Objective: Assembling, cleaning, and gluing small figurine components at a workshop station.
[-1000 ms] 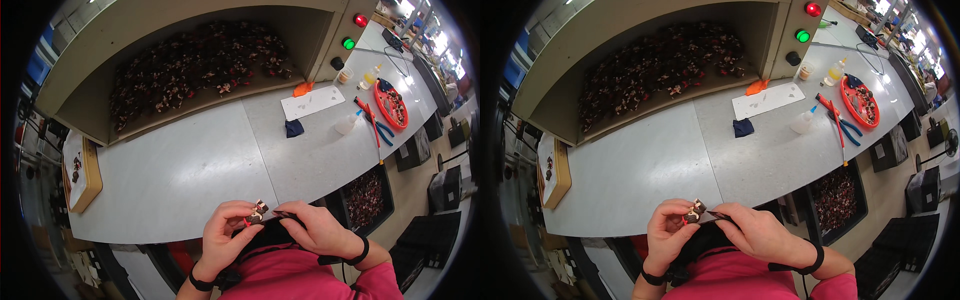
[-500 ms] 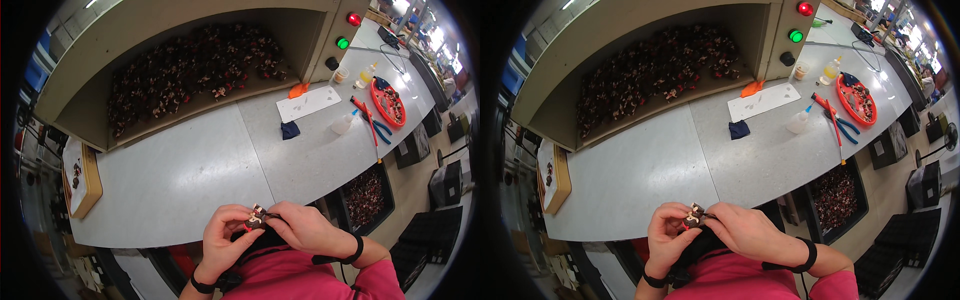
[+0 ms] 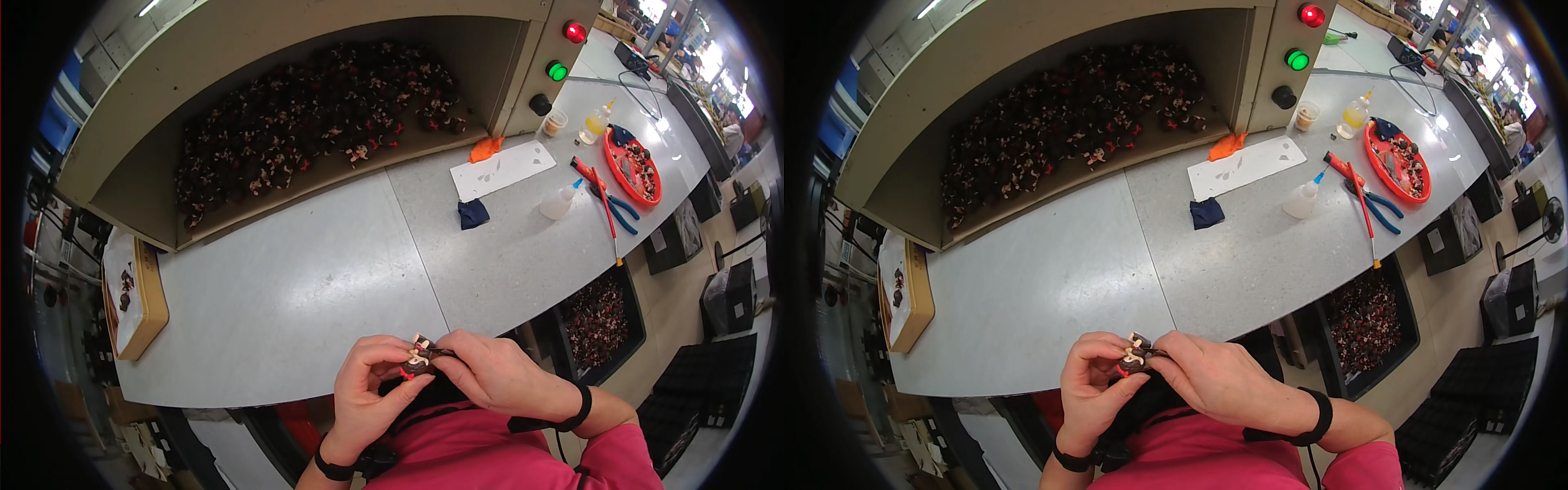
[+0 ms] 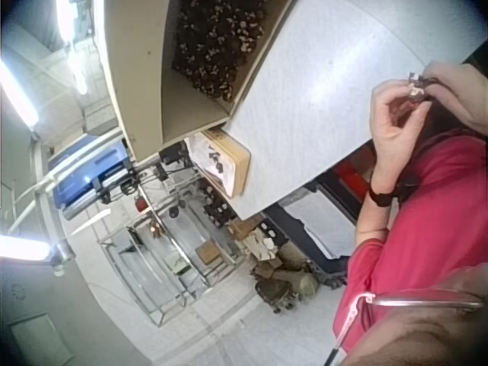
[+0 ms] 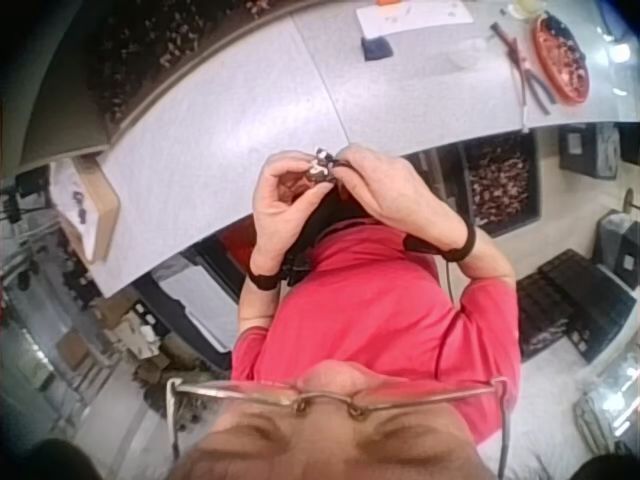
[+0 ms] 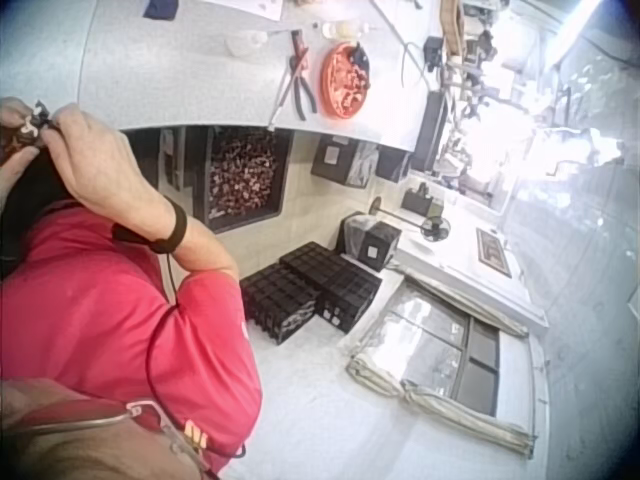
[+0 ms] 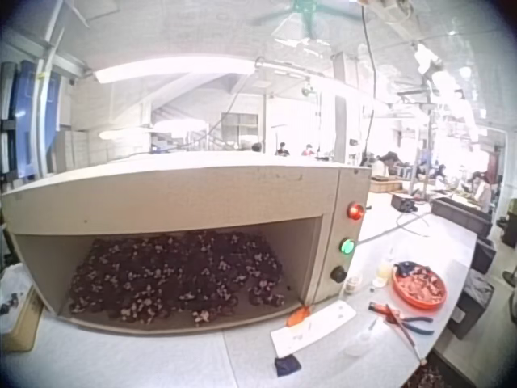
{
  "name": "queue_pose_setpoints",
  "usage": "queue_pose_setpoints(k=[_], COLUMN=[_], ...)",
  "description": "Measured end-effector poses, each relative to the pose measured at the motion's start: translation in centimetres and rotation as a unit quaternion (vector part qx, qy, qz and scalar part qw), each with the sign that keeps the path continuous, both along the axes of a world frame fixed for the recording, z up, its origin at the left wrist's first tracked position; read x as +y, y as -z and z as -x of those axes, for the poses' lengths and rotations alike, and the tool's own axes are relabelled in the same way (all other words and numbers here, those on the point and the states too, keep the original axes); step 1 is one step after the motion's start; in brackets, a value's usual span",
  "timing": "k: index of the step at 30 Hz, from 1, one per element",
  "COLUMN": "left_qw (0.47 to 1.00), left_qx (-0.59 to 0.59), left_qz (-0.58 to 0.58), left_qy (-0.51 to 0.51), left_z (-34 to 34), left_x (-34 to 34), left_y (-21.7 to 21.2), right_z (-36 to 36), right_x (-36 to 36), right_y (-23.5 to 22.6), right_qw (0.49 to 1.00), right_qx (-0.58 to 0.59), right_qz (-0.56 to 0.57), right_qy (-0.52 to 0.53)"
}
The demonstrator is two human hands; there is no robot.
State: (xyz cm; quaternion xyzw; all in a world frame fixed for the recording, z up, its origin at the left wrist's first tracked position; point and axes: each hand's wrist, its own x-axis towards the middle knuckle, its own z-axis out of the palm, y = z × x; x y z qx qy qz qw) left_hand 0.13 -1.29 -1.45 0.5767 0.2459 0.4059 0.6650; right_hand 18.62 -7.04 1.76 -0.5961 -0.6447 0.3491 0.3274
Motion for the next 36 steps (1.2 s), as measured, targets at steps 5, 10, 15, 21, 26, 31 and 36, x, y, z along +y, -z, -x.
queue_pose_setpoints(k=[5, 10, 15, 21, 26, 31, 36], left_qw=[1.000, 1.000, 1.000, 1.000, 1.000, 1.000, 1.000], left_qx=[-0.001, 0.001, 0.012, 0.006, -0.009, -0.004, -0.017], left_qz=[-0.001, -0.005, 0.002, -0.004, 0.009, 0.021, 0.016], left_qy=[-0.001, -0.001, -0.002, 0.005, 0.001, -0.005, 0.003], left_z=[0.0, 0.1, 0.0, 0.1, 0.2, 0.0, 0.2], left_x=[0.0, 0.0, 0.0, 0.1, 0.0, -0.1, -0.1], left_y=[0.0, 0.0, -0.2, 0.1, 0.2, -0.1, 0.2], right_z=[0.1, 0.0, -0.4, -1.0, -1.4, -1.2, -0.3], right_x=[0.0, 0.0, 0.2, 0.6, 0.4, -0.1, 0.0], right_y=[0.1, -0.1, -0.4, -1.1, -1.2, -0.7, -0.3], right_qw=[1.000, 1.000, 0.997, 0.978, 0.976, 0.988, 0.995], right_qx=[-0.014, 0.001, 0.026, 0.135, 0.158, 0.139, 0.097], right_qz=[0.003, 0.024, 0.069, 0.139, 0.123, 0.051, 0.029], right_qy=[-0.005, -0.017, -0.034, -0.072, -0.082, -0.035, -0.013])
